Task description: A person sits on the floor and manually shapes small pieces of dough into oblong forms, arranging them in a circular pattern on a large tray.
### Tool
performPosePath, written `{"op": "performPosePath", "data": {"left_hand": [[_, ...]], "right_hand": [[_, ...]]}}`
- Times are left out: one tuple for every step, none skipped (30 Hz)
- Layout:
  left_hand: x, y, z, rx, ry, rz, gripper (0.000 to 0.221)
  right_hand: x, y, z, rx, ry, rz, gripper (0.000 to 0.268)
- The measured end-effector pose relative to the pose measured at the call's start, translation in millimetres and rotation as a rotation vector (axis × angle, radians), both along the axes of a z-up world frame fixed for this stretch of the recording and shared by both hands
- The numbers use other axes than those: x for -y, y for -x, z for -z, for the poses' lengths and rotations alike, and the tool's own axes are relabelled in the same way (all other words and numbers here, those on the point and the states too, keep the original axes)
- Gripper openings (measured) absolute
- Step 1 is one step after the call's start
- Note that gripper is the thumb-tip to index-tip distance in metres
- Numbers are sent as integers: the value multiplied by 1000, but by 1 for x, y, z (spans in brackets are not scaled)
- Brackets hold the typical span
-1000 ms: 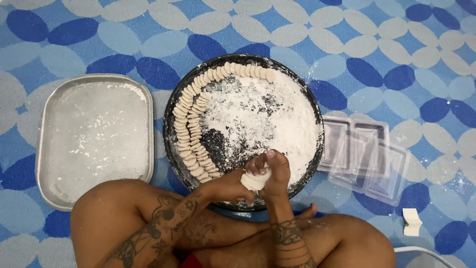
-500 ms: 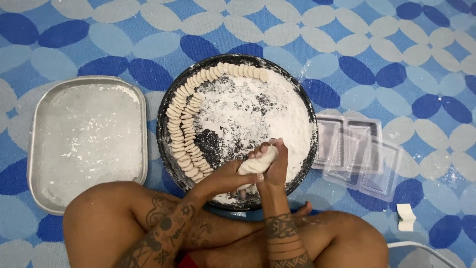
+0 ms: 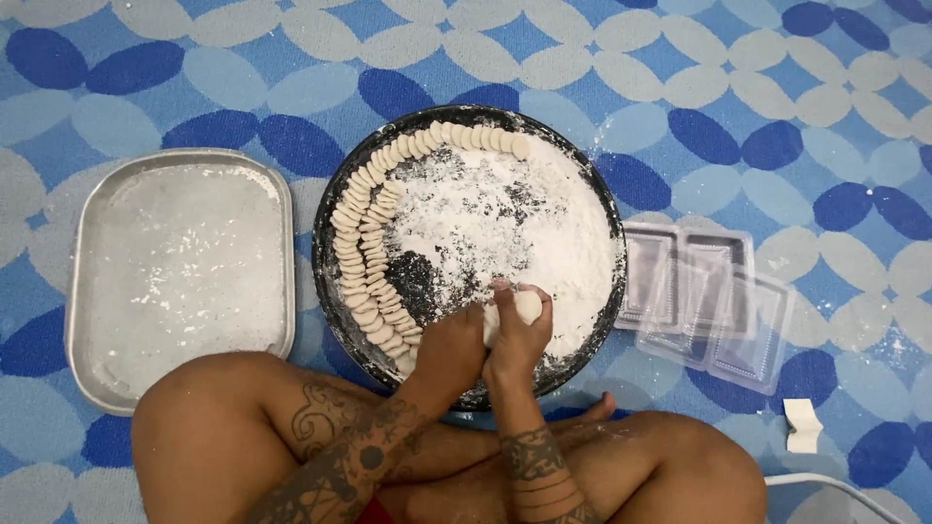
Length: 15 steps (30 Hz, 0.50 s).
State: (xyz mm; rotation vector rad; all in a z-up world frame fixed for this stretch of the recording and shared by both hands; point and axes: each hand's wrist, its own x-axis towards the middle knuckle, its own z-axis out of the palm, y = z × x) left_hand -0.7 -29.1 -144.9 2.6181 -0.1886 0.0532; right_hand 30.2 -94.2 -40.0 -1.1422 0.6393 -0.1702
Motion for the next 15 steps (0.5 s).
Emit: {"op": "performPosePath", "data": {"left_hand": [[-1,0,-5,0,1,0,44],[-2,0,-10,-45,38,9,37],[-4,0,-15,-88,72,19,31],[-8,-3,-36,-86,72,19,31],[-13,-3,-56,-136,199,31,36],[-18,-3,-77,-186,325,42,41],[-20,-3,-85,-185,323,39,41],[-22,-3,-94,-323,453,7,37],[-22,-2,-103,-464,585,-22,34],[-23,-3,-101,-464,586,-23,34],[-23,-4,-100,-577,793,-18,29],[-23,-5,-99,-688,1000,-13,27],[-27,-6,-97,-687,1002,-14,27],[-31,-7,-96,-796,1077,25,23],[-34,-8,-94,-908,1150,68,20]], "right_hand": [[2,-1,7,0,1,0,36],[5,-3,15,22,-2,0,28],[7,-4,22,47,-6,1,21],[9,-6,19,49,-6,1,21],[10,-6,15,73,-58,-38,16],[10,-7,12,97,-111,-77,12],[15,-9,21,99,-114,-80,12],[20,-11,30,155,-196,-152,12],[26,-12,40,210,-276,-222,12],[30,-13,44,209,-276,-222,12],[35,-14,48,209,-415,-293,16],[40,-14,52,207,-555,-363,22],[43,-15,52,207,-554,-365,22],[46,-16,52,209,-641,-381,19],[50,-16,52,211,-728,-395,17]]}}
